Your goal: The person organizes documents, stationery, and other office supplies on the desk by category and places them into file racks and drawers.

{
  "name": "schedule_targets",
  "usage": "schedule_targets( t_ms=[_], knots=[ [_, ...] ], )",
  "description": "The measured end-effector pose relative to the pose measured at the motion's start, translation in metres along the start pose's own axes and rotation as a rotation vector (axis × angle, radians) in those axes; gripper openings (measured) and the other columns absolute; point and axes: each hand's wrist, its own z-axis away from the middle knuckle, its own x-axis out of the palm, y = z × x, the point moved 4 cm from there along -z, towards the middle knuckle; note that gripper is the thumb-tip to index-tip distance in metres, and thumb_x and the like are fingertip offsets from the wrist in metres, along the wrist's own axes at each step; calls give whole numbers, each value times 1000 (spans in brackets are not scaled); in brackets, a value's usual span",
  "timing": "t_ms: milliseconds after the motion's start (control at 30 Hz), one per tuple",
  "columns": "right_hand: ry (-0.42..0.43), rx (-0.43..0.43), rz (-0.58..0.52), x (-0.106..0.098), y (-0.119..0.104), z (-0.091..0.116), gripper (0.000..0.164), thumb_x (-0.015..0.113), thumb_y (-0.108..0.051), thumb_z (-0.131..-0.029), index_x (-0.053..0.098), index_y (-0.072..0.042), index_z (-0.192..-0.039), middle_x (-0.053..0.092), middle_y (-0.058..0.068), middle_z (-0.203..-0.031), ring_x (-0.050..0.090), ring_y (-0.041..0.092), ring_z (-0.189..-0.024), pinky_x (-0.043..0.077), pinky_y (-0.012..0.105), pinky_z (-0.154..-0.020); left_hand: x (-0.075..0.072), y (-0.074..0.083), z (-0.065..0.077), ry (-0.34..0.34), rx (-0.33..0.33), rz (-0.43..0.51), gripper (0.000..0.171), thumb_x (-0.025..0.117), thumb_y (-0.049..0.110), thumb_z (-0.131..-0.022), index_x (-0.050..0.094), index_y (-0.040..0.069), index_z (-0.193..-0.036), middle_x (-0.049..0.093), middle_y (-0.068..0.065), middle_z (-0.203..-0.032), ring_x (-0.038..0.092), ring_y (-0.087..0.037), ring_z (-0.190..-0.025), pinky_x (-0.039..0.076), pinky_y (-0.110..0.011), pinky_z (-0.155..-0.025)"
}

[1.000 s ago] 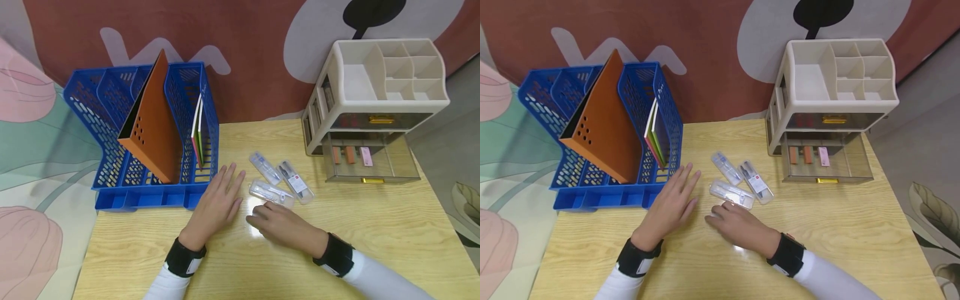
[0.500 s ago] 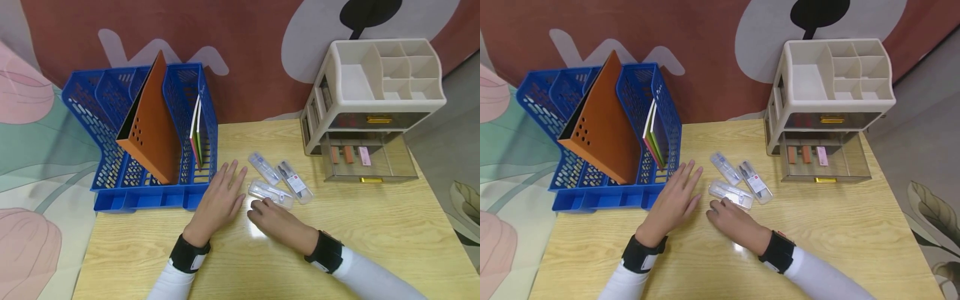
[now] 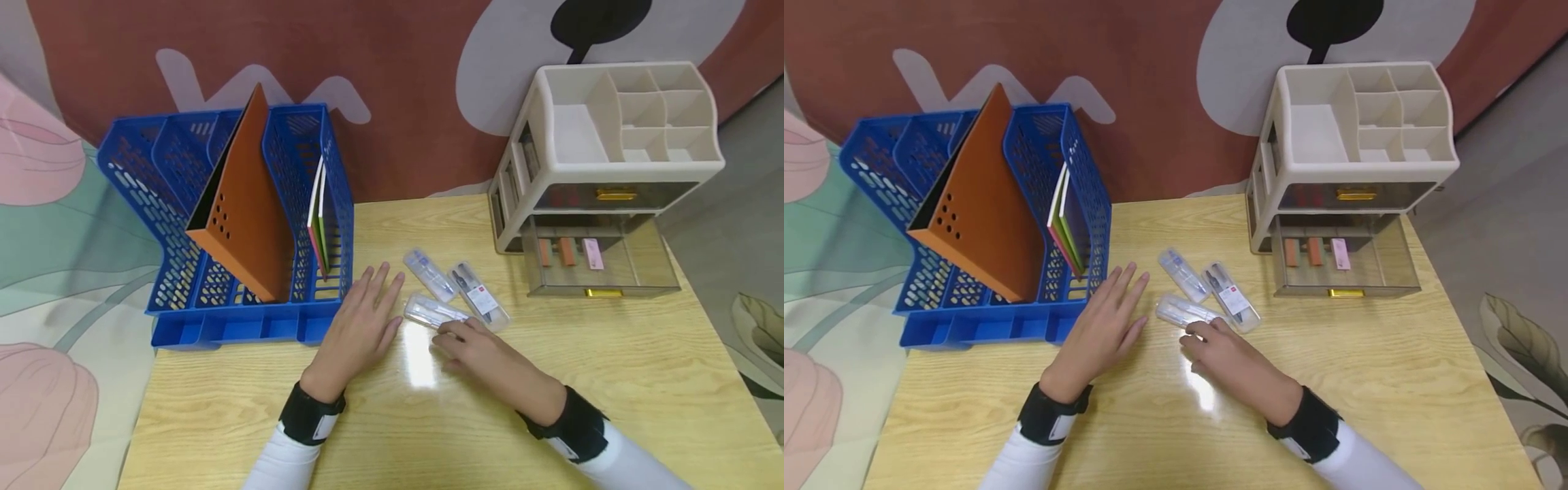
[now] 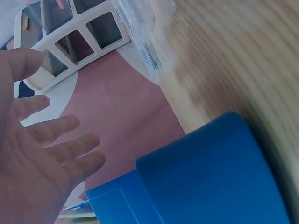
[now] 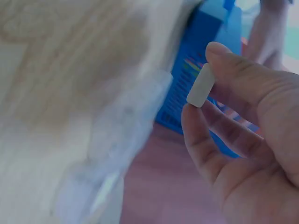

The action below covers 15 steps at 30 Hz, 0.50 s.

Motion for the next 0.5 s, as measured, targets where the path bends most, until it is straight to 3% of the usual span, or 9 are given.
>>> schedule_targets(
  t_ms=[67,133,200,300,500],
  knots=[
    [35,6,-19,-11,1,5,46,88,-19,-76,73,-6,-117,70,9,-117,67,26,-107,60,40,-93,1,0,0,-8,-1,3,68,62,32,-102,36,9,-160,36,-22,-164,37,-42,-151,39,-56,-119],
    [70,10,-35,-23,2,8,38,80,-26,-88,72,-6,-119,69,10,-118,67,27,-108,61,42,-92,2,1,0,-16,-1,6,67,61,32,-102,36,9,-160,36,-21,-165,37,-43,-151,39,-57,-119],
    [110,13,-38,-35,2,11,36,65,-35,-100,72,-5,-119,70,11,-119,67,27,-109,61,42,-90,3,1,0,-21,-1,9,67,61,32,-103,36,10,-160,36,-21,-164,38,-43,-150,39,-57,-120],
    [168,19,-11,-53,2,13,54,39,-46,-107,72,-6,-120,70,11,-119,67,26,-103,63,39,-83,4,2,1,-26,-2,20,66,61,32,-102,38,10,-160,37,-22,-164,39,-44,-149,39,-57,-119],
    [268,63,57,-93,15,21,58,40,-49,-107,73,-3,-121,70,12,-117,67,27,-98,62,40,-77,9,4,4,-59,4,34,66,62,33,-102,39,11,-159,38,-21,-163,39,-44,-149,41,-58,-117]
  ],
)
